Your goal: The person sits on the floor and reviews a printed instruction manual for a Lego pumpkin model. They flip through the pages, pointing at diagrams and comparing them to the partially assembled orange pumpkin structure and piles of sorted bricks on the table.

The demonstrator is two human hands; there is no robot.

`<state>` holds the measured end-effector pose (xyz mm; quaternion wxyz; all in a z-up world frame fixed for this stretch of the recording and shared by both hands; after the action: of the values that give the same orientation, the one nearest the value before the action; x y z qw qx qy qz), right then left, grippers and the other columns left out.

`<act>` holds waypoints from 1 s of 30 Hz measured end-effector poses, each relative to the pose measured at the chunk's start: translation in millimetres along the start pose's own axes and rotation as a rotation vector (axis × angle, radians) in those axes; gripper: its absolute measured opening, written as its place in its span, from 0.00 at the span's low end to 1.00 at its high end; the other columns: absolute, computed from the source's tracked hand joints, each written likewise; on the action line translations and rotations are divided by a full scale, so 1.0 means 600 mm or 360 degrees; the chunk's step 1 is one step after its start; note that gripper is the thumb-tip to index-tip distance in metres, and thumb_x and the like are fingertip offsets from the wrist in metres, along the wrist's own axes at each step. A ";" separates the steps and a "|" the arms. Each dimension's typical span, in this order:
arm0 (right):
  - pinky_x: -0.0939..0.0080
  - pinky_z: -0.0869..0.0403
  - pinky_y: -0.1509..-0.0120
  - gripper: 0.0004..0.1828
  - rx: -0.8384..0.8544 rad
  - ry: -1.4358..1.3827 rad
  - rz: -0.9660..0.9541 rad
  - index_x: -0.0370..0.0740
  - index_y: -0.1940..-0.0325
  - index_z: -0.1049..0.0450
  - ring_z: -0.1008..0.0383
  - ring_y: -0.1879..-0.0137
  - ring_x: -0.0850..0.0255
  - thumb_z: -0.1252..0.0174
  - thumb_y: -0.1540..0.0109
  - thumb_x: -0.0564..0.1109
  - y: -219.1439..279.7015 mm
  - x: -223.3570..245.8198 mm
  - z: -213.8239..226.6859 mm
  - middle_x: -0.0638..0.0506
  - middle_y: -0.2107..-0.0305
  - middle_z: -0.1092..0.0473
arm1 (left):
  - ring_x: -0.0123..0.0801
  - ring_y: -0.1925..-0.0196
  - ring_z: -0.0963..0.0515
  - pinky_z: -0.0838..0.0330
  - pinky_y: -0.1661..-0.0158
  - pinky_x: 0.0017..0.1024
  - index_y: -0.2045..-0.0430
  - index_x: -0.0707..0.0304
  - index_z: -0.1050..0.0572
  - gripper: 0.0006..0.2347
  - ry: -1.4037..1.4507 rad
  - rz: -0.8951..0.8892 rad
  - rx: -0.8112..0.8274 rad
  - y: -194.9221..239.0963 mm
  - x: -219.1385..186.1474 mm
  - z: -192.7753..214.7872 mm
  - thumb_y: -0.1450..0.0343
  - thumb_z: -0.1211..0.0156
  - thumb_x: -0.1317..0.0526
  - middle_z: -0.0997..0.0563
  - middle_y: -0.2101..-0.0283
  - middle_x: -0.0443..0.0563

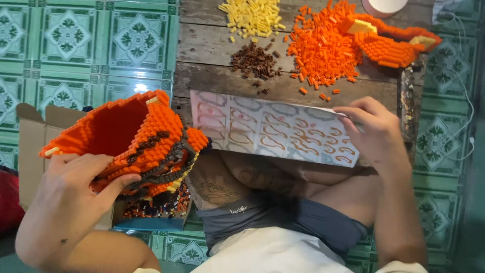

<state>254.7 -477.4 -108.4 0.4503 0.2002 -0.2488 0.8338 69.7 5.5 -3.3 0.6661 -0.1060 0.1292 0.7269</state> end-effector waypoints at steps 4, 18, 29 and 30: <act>0.55 0.26 0.52 0.19 -0.0127 0.0129 0.0000 0.31 0.41 0.11 0.24 0.55 0.52 0.28 0.36 0.24 0.015 0.047 0.044 0.41 0.51 0.22 | 0.44 0.75 0.22 0.27 0.60 0.39 0.67 0.72 0.15 0.14 0.0020 -0.0047 -0.0022 -0.005 -0.009 0.010 0.38 0.17 0.62 0.13 0.72 0.53; 0.54 0.38 0.58 0.18 -0.0617 0.0420 0.0128 0.18 0.35 0.05 0.35 0.58 0.51 0.21 0.29 0.15 0.132 0.064 0.111 0.31 0.52 0.25 | 0.46 0.76 0.26 0.31 0.60 0.40 0.64 0.74 0.15 0.15 -0.0001 -0.0100 -0.0086 0.000 -0.026 0.040 0.35 0.18 0.60 0.15 0.73 0.55; 0.30 0.15 0.27 0.11 -0.0736 0.0304 0.0525 0.14 0.39 0.27 0.14 0.32 0.24 0.39 0.23 0.13 0.035 0.121 0.122 0.15 0.37 0.18 | 0.48 0.75 0.28 0.30 0.51 0.40 0.68 0.75 0.17 0.13 -0.0061 -0.0132 -0.0203 0.003 -0.063 0.064 0.31 0.18 0.61 0.18 0.76 0.54; 0.31 0.14 0.29 0.07 -0.0765 0.0192 0.0578 0.10 0.39 0.29 0.14 0.38 0.25 0.42 0.19 0.13 0.031 0.124 0.127 0.13 0.39 0.19 | 0.48 0.76 0.29 0.28 0.50 0.40 0.68 0.77 0.18 0.13 -0.0069 -0.0165 -0.0226 0.003 -0.068 0.066 0.31 0.18 0.62 0.17 0.75 0.54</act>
<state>209.1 -482.9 -10.5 0.3424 -0.0095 -0.4435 0.8282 72.4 -20.0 47.7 0.6963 -0.1438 0.0572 0.7009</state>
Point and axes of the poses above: each hand's wrist, its own y-axis away from the middle knuckle, its own z-axis out of the back of the hand, x = y × z, the point moved 7 cm from there along -y, towards the middle knuckle
